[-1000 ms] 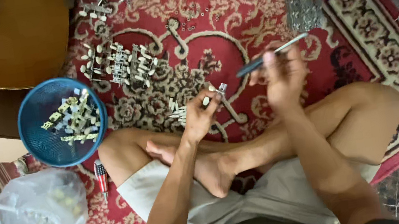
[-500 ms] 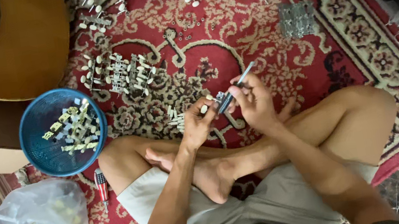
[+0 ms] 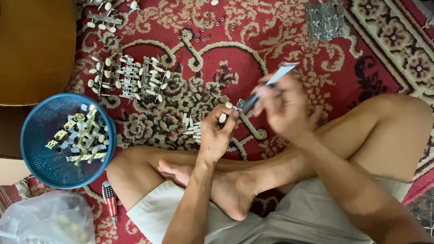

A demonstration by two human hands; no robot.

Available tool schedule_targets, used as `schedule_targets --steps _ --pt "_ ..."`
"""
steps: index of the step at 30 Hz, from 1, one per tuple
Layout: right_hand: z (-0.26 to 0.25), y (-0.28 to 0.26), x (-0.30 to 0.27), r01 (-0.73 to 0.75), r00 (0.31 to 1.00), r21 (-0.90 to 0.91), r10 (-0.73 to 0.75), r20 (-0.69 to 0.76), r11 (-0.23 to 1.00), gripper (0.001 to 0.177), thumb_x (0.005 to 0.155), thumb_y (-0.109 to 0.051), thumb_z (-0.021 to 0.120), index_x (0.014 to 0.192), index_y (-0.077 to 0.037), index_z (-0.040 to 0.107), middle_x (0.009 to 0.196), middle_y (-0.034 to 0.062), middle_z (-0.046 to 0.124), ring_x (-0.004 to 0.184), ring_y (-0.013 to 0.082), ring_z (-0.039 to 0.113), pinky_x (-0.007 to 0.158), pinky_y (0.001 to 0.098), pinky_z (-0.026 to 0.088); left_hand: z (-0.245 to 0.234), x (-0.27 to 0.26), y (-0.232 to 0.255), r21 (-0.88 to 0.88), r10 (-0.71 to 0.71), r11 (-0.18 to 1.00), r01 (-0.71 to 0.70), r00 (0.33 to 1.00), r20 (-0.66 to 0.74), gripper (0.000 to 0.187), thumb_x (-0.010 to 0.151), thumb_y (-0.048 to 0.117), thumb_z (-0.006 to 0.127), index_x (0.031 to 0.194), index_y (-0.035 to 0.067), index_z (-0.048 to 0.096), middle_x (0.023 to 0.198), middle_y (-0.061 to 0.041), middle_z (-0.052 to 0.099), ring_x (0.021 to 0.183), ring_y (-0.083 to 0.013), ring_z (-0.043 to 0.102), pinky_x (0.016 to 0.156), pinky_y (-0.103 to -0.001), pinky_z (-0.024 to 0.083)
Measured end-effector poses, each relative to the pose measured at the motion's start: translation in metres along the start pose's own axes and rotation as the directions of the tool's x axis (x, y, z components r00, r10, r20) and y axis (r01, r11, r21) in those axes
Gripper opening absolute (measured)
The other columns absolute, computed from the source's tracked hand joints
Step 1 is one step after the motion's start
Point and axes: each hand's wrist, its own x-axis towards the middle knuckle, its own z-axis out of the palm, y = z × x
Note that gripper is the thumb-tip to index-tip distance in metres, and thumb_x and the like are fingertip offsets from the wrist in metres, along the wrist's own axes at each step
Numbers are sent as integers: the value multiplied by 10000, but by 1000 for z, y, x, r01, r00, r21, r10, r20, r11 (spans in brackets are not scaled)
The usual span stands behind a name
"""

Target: The person sits on a rug assembling guitar tuning machines by inserting white plastic posts into metal casings and tightening them with a screwdriver. They handle multiple tuners one at a time, placing completed units on the floor.

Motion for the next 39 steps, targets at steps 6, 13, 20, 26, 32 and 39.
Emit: schedule_targets --steps 6,13,20,26,32,39 --pt "0 -18 5 -13 991 36 17 -134 999 148 1057 -19 541 1162 86 536 881 242 690 605 217 684 481 317 633 3 4 22 73 90 993 -90 996 1 145 959 -2 688 815 -2 703 625 -112 639 560 -118 479 511 -281 420" --pt "4 7 -3 -20 1000 -5 20 -19 1000 168 997 37 622 1118 140 567 833 276 712 543 237 694 456 349 633 1 13 6 119 144 982 -149 988 52 134 908 -20 714 781 22 706 716 -118 676 629 -151 554 563 -307 422" --pt "6 4 -11 13 1000 -55 -14 -26 998 181 1024 2 592 1164 109 548 868 248 704 557 225 692 462 328 625 3 3 10 87 123 988 -125 992 23 123 913 -8 721 797 29 702 676 -92 671 620 -123 544 564 -281 419" --pt "9 3 -11 -24 994 -32 20 -109 999 163 1027 -6 591 1143 101 551 837 232 683 577 251 704 496 340 643 -4 2 -4 123 109 986 -110 994 13 133 909 -2 730 784 36 711 745 -108 698 638 -155 577 573 -300 444" --pt "-21 20 0 -155 974 28 158 -163 987 185 1047 -27 582 1180 98 546 863 236 683 541 202 677 447 287 607 4 -6 21 -183 -308 938 294 950 -53 115 977 97 678 881 35 678 573 -118 625 403 -113 494 350 -224 406" --pt "-68 112 -18 -162 938 -795 340 59 584 314 896 -317 781 1050 -49 727 801 186 732 776 403 728 698 502 578 10 -29 72 -735 -375 529 423 894 244 131 994 145 612 1015 17 597 918 -183 648 553 -94 466 270 -145 370"
